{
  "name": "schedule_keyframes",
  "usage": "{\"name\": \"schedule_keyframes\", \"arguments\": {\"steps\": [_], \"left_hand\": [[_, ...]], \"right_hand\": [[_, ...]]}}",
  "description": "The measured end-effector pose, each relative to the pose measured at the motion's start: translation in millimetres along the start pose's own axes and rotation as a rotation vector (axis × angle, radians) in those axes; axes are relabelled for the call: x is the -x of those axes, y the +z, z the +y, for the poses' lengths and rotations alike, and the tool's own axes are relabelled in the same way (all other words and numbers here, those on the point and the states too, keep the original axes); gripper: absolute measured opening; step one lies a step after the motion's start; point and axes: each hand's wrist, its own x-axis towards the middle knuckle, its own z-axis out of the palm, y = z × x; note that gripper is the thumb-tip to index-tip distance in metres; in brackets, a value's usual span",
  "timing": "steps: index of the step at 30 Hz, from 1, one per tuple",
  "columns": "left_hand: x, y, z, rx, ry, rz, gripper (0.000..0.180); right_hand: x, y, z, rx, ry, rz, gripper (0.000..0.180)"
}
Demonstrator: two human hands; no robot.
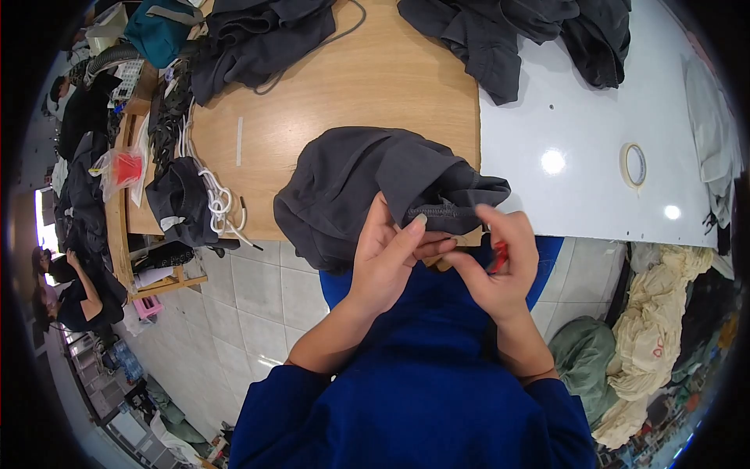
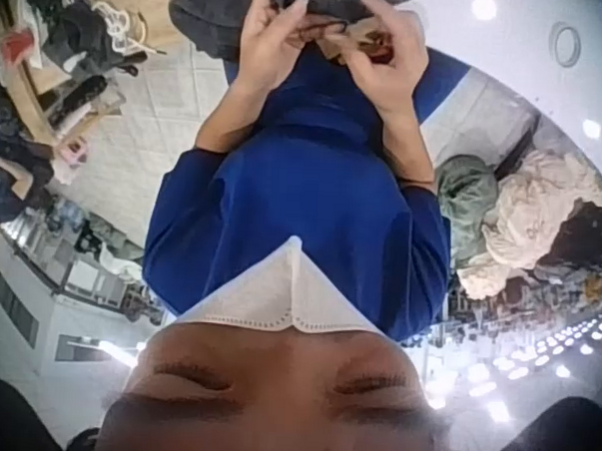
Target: Inspecting and trimming loose threads from a dark gray garment on a factory workspace.
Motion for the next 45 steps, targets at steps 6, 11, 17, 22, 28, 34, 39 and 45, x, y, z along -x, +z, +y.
{"name": "schedule_keyframes", "arguments": {"steps": [6, 11, 17, 22, 28, 34, 39, 45], "left_hand": [[-4, -1, 0, 0.032, 0.026, 0.026, 0.031], [-7, -18, -2, -0.079, 0.021, 0.128, 0.023], [-9, -35, 10, -0.332, -0.063, 0.212, 0.014], [-7, -39, 17, -0.374, -0.029, 0.236, 0.02], [-6, -39, 23, -0.276, -0.066, 0.204, 0.023], [-16, -38, 24, -0.622, 0.435, 0.151, 0.028], [-38, -15, 47, -1.603, 0.695, -0.05, 0.036], [-70, -17, 55, -1.371, 0.426, -0.472, 0.009]], "right_hand": [[10, 4, 27, 0.172, -0.302, 0.068, 0.03], [7, -15, 24, 0.148, -0.229, -0.521, 0.017], [14, -33, 35, 0.356, -0.034, -0.849, 0.018], [1, -42, 29, 0.184, -0.166, -0.571, 0.035], [-7, 1, 34, 0.348, -0.241, -0.119, 0.035], [-1, 0, 51, 0.202, -0.21, -0.062, 0.03], [-1, -11, 51, 0.004, -0.142, -0.107, 0.032], [-2, -16, 60, -0.797, 0.614, -0.02, 0.032]]}}
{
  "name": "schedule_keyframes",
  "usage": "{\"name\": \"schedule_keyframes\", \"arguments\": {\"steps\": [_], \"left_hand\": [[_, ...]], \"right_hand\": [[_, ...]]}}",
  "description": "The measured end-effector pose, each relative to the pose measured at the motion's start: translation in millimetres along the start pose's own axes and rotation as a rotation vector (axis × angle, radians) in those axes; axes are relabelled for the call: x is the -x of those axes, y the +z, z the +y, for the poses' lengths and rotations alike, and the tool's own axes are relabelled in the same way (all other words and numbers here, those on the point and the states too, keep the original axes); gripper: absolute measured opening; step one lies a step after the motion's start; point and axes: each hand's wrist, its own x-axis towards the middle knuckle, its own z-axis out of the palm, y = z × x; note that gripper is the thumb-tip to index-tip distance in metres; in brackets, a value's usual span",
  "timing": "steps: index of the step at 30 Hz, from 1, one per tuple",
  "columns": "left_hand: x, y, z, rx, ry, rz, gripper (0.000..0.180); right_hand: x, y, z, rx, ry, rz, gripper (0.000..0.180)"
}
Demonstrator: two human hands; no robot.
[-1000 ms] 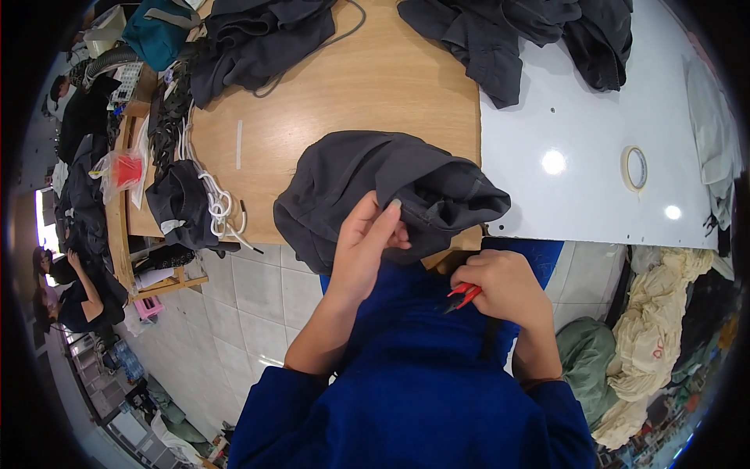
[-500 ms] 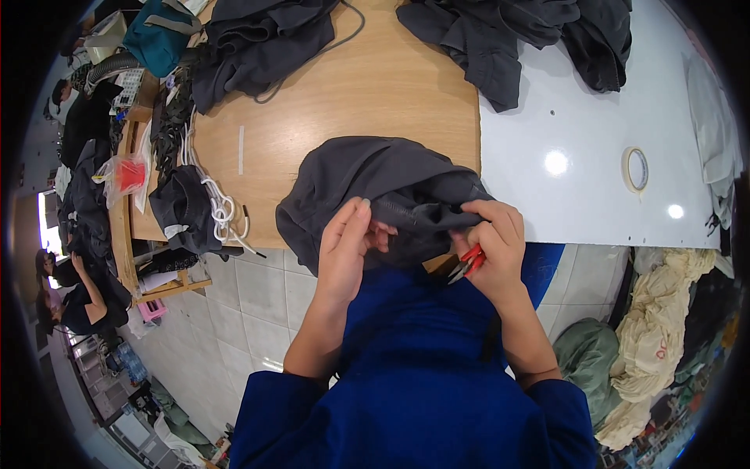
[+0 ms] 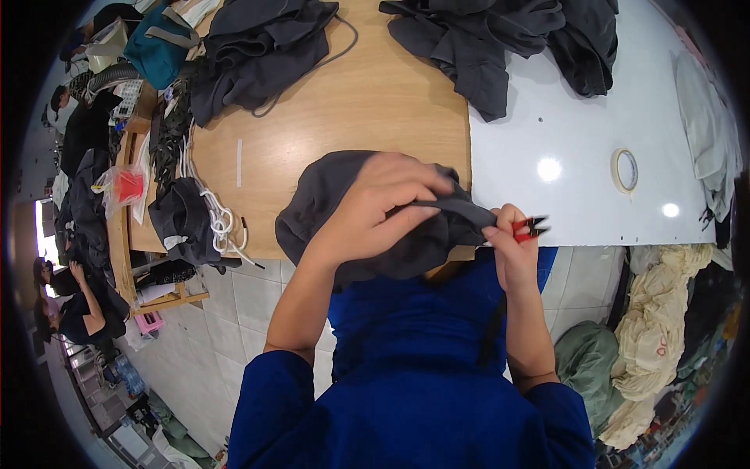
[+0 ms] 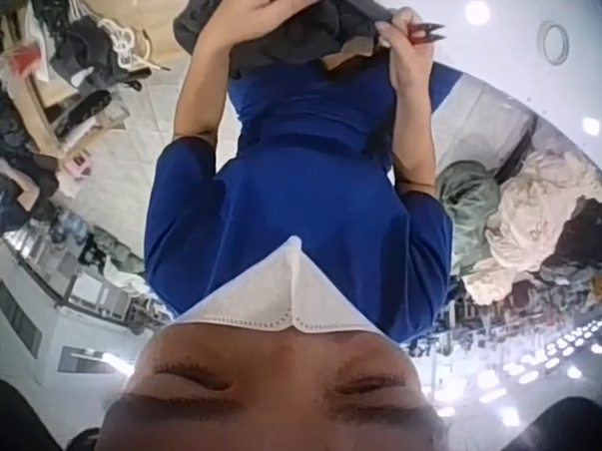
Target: Inspecting and trimming loose threads from a dark gray garment on a factory workspace.
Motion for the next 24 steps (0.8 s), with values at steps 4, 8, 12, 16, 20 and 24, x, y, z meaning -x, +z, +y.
{"name": "schedule_keyframes", "arguments": {"steps": [4, 8, 12, 16, 20, 24], "left_hand": [[4, 24, 8, 0.701, -0.324, -0.015, 0.02], [11, 41, 8, 1.127, -0.578, 0.221, 0.019], [13, 43, 15, 1.237, -0.577, 0.355, 0.014], [17, 44, 24, 1.291, -0.568, 0.384, 0.01], [19, 50, 27, 1.255, -0.501, 0.406, 0.007], [20, 49, 23, 1.311, -0.467, 0.479, 0.006]], "right_hand": [[-8, 7, -4, 0.095, 0.008, 0.205, 0.024], [-6, 11, 3, 0.254, -0.494, 0.332, 0.01], [16, 12, -8, 0.132, -0.35, 0.094, 0.005], [25, 29, -10, 0.292, -0.252, -0.034, 0.023], [21, 39, -7, 0.501, -0.267, 0.049, 0.017], [30, 39, -20, 0.454, -0.316, 0.055, 0.007]]}}
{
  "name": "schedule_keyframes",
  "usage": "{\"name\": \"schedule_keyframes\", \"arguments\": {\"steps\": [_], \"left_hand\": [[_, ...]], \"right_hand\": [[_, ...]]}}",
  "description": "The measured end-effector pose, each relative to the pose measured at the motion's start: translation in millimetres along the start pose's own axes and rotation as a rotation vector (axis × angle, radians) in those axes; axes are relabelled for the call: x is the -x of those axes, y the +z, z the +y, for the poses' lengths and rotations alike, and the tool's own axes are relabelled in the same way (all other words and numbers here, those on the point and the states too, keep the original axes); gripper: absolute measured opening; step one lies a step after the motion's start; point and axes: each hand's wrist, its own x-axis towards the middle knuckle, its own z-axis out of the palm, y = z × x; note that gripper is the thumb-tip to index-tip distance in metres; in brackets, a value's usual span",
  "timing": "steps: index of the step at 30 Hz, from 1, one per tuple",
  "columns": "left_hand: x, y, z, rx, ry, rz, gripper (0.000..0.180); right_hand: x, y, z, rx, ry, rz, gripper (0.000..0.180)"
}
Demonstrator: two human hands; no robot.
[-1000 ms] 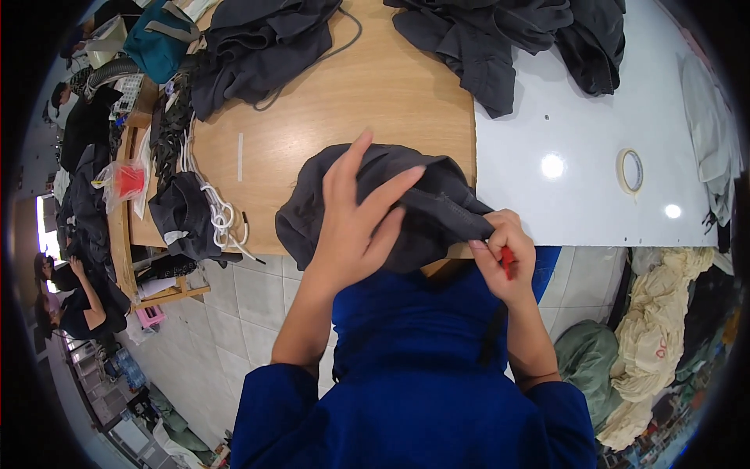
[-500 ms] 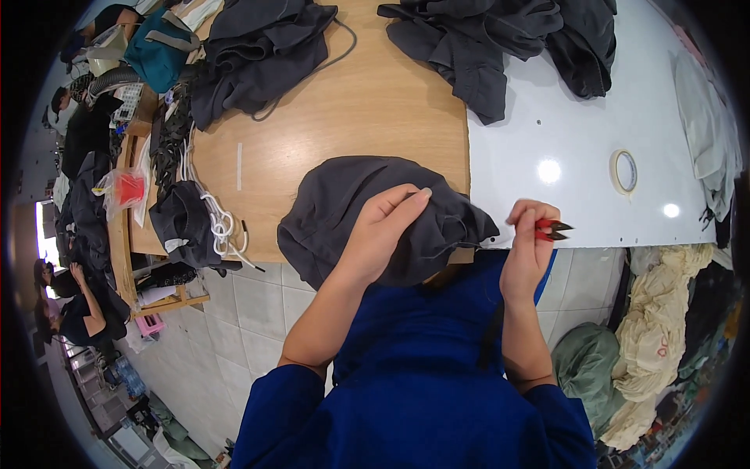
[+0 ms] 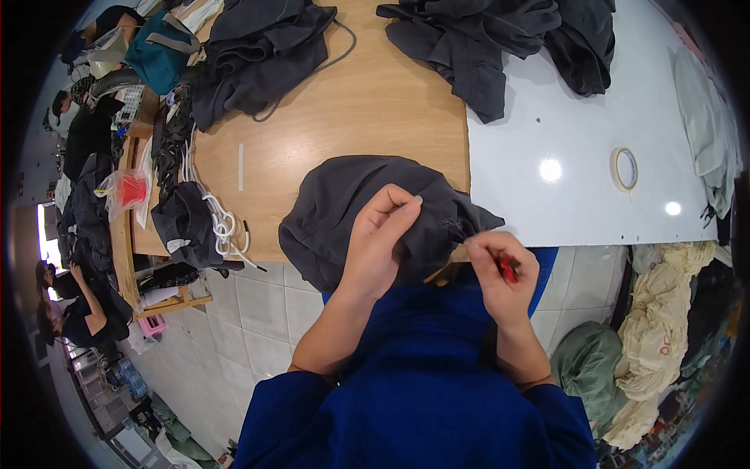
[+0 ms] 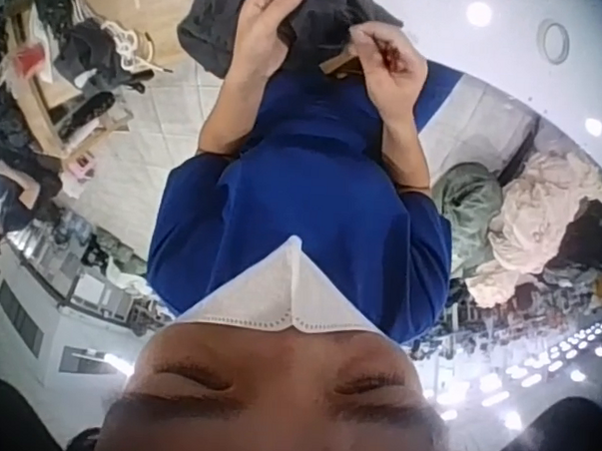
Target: Inspecting and trimming loose threads from a dark gray garment on a factory workspace.
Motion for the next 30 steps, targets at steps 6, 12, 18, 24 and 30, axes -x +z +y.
{"name": "schedule_keyframes", "arguments": {"steps": [6, 12, 18, 24, 30], "left_hand": [[0, 0, 4, 0.097, -0.008, 0.009, 0.007], [3, 3, 6, 0.083, -0.004, 0.026, 0.006], [7, 1, 4, 0.018, 0.021, 0.001, 0.005], [9, 5, 4, -0.01, 0.03, 0.024, 0.006], [9, 4, 6, -0.079, 0.045, -0.025, 0.005]], "right_hand": [[3, -24, -15, 0.198, 0.045, -0.685, 0.027], [12, -22, 2, -0.015, 0.039, -0.135, 0.037], [-10, -13, -5, 0.47, -0.335, 0.026, 0.038], [-13, -13, -3, 0.607, -0.421, 0.02, 0.041], [-15, -13, -9, 0.675, -0.477, 0.017, 0.041]]}}
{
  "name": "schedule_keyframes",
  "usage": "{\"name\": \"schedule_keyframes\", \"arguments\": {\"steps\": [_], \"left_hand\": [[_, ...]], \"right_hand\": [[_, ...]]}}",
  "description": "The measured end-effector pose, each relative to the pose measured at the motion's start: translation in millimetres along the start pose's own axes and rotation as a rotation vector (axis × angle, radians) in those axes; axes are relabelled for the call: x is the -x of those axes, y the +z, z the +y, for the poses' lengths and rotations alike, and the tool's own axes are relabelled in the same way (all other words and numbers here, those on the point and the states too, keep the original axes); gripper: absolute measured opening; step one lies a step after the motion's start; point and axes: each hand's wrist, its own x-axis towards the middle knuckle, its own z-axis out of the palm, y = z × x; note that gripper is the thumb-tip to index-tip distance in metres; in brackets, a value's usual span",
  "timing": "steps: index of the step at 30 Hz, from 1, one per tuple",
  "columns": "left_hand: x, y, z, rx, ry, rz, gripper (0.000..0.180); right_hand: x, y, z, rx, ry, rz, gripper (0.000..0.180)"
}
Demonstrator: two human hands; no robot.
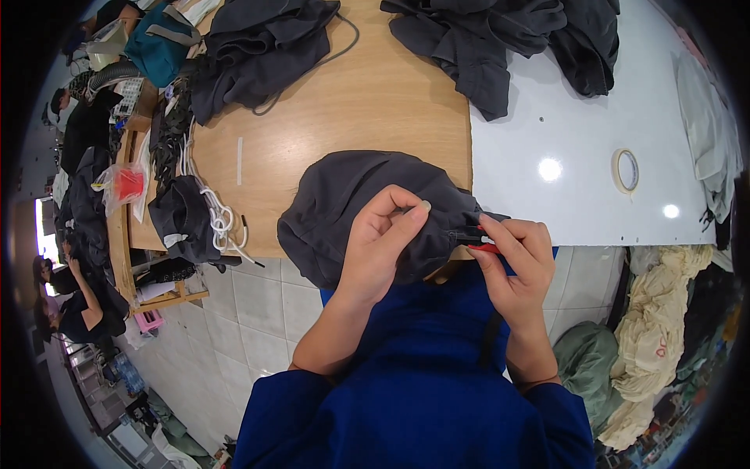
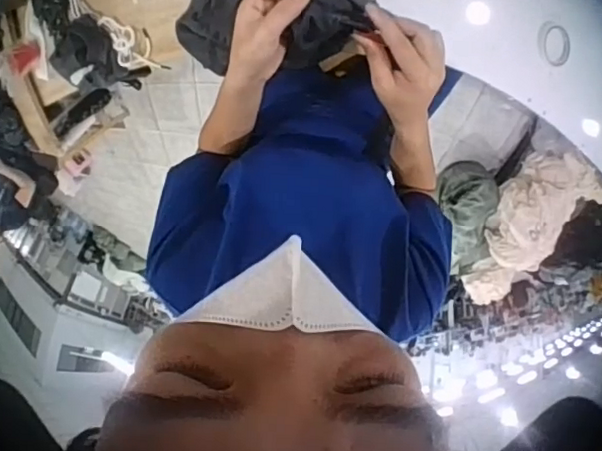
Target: Inspecting and trimming loose threads from a dark gray garment on a factory workspace.
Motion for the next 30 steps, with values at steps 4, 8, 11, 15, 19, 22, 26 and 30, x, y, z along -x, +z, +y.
{"name": "schedule_keyframes", "arguments": {"steps": [4, 8, 11, 15, 19, 22, 26, 30], "left_hand": [[0.8, 0.8, 1.8, -0.064, -0.01, 0.005, 0.005], [1.4, 0.3, 2.4, -0.1, -0.005, -0.012, 0.006], [1.4, 1.6, 2.4, -0.095, -0.011, -0.009, 0.006], [1.5, 4.7, 4.6, -0.073, -0.026, 0.002, 0.006], [0.9, 1.6, 2.6, -0.076, -0.019, -0.001, 0.006], [1.0, 1.7, 2.4, -0.08, -0.015, 0.009, 0.005], [1.8, 2.4, 1.8, -0.073, -0.027, 0.004, 0.005], [1.2, 3.6, 1.1, -0.08, -0.012, -0.002, 0.005]], "right_hand": [[-1.1, -2.2, 0.0, 0.036, -0.043, -0.004, 0.039], [-2.1, -3.7, 0.2, 0.047, -0.051, -0.007, 0.038], [-2.0, -4.5, 1.7, 0.047, -0.075, -0.005, 0.038], [-0.5, -5.9, 3.8, 0.05, -0.102, -0.009, 0.038], [1.5, -6.0, 6.0, 0.041, -0.099, 0.005, 0.038], [2.7, -6.3, 5.6, 0.059, -0.08, 0.009, 0.039], [3.2, -5.6, 4.8, 0.067, -0.076, 0.02, 0.04], [2.7, -2.4, 3.3, 0.077, -0.066, 0.038, 0.04]]}}
